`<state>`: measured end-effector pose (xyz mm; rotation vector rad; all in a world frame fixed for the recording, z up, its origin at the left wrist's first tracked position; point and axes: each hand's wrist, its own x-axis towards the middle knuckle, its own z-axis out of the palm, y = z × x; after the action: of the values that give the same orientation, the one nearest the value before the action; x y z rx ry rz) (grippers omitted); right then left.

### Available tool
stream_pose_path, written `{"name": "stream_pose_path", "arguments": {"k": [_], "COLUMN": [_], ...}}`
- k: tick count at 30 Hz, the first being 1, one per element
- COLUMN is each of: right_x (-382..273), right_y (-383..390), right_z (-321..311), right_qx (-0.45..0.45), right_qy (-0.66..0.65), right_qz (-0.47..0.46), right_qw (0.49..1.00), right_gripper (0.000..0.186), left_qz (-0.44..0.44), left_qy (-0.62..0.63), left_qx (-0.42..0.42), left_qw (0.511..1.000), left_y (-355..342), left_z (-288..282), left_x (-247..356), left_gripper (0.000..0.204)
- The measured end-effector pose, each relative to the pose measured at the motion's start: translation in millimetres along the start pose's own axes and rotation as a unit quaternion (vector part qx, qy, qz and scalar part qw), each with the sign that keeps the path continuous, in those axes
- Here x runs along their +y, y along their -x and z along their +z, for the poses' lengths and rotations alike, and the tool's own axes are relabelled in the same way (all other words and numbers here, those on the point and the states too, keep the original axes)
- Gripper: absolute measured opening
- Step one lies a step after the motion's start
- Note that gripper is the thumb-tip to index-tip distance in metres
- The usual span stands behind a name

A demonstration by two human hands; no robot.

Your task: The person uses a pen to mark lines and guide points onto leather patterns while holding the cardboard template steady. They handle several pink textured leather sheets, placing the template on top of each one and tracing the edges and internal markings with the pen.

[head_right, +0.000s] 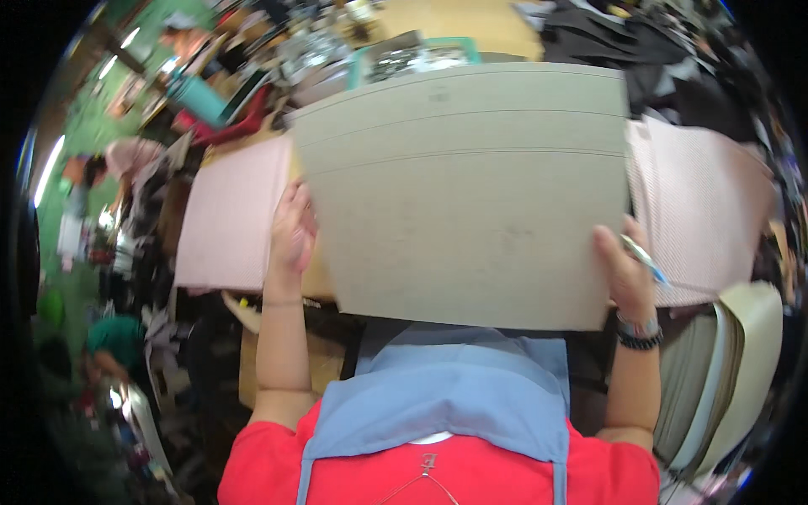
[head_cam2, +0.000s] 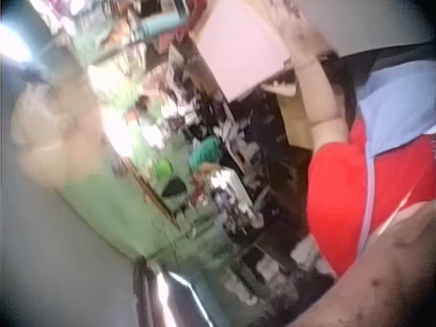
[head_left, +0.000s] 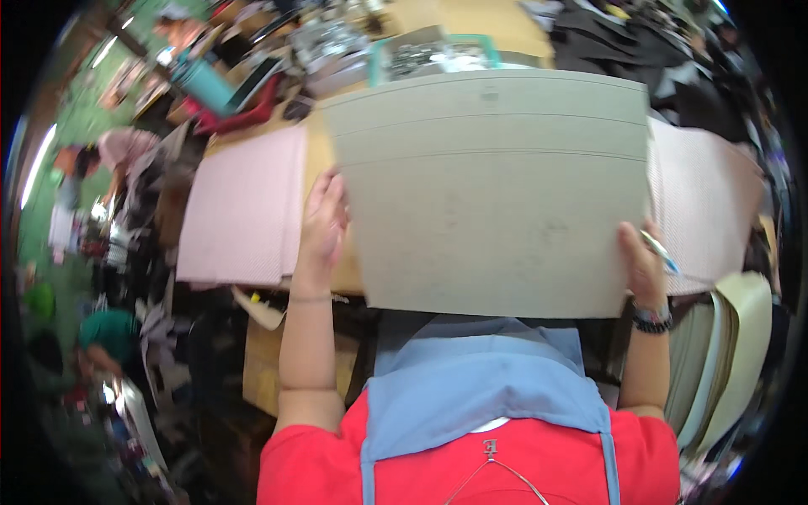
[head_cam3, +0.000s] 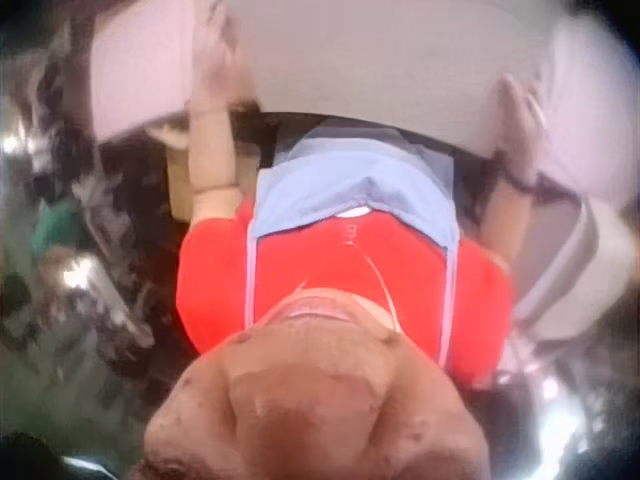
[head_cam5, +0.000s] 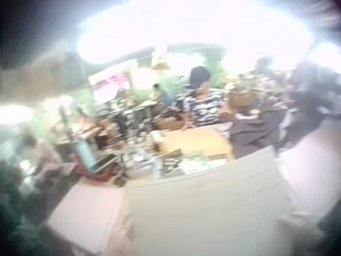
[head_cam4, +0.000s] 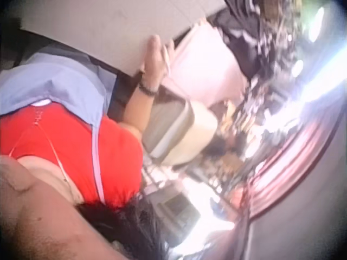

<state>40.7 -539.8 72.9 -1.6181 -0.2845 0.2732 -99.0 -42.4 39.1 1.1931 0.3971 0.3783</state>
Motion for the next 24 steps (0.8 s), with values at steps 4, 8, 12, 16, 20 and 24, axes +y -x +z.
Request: {"name": "stream_pose_path", "arguments": {"k": [4, 8, 12, 16, 20, 24], "right_x": [9, -34, -36, -65, -59, -54], "right_y": [-16, -30, -38, -37, -47, -38], "right_z": [-19, -37, -75, -43, -47, -83], "right_qx": [0.138, 0.166, 0.254, 0.388, 0.403, 0.372], "right_qy": [-0.044, -0.133, -0.181, -0.152, -0.125, -0.090], "right_qz": [-0.069, -0.118, -0.142, -0.172, -0.238, -0.215], "right_qw": [0.987, 0.970, 0.940, 0.893, 0.875, 0.898], "right_gripper": [0.034, 0.039, 0.048, 0.055, 0.057, 0.059], "left_qz": [0.058, -0.085, -0.180, -0.188, 0.035, 0.083], "left_qy": [-0.697, -0.786, -0.814, -0.701, -0.492, -0.796], "left_qx": [0.181, 0.252, 0.140, 0.060, -0.117, -0.115], "left_qw": [0.692, 0.558, 0.534, 0.685, 0.862, 0.589], "left_y": [-10, 6, 3, 6, 8, -15], "left_z": [-91, -118, -83, -46, -60, -42], "left_x": [0, 5, 31, 32, -10, -27], "left_gripper": [0.076, 0.075, 0.059, 0.049, 0.067, 0.096]}}
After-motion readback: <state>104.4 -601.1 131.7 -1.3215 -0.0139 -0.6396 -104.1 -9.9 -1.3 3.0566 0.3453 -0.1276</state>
